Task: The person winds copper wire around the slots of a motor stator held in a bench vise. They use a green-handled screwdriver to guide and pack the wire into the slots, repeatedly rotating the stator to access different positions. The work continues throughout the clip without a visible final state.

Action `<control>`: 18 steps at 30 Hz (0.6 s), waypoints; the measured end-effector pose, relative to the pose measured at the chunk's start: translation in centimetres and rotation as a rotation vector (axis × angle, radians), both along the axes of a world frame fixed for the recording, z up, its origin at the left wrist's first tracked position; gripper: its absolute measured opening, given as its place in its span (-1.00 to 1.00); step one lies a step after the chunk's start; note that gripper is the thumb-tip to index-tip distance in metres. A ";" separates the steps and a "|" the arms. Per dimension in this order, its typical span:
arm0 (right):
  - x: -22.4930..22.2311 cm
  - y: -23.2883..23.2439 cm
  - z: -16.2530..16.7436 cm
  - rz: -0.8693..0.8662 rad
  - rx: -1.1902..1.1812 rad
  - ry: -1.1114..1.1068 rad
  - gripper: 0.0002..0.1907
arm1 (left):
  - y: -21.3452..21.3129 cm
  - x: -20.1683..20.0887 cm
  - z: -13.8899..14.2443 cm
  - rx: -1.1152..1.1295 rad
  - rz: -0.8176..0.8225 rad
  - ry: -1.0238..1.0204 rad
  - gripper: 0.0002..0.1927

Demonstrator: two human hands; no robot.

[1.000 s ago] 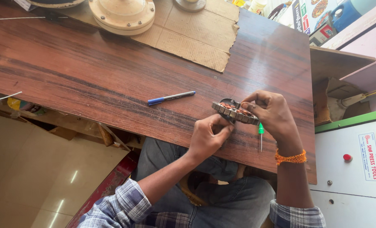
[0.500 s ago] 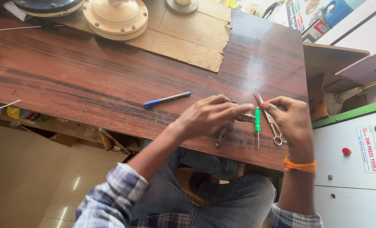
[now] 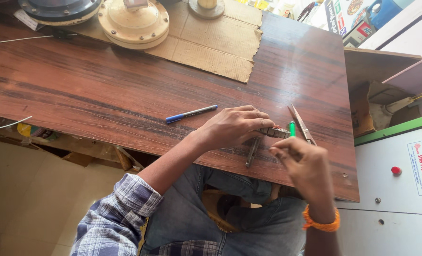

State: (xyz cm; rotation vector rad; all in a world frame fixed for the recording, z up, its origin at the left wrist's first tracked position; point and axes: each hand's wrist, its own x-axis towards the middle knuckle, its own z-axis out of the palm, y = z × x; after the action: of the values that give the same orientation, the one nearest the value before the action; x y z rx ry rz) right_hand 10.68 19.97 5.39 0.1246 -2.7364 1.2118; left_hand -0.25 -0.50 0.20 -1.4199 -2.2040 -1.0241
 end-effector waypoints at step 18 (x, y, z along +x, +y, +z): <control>2.6 0.6 -4.3 0.074 0.067 0.281 -0.88 | -0.8 2.8 -2.7 -0.014 0.157 0.464 -0.79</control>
State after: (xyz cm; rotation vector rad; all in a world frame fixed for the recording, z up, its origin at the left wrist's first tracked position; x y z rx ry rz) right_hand 13.27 20.53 1.08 0.3763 -2.5458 1.0311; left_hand 2.57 -1.34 -2.48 -1.3058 -1.9428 -0.5568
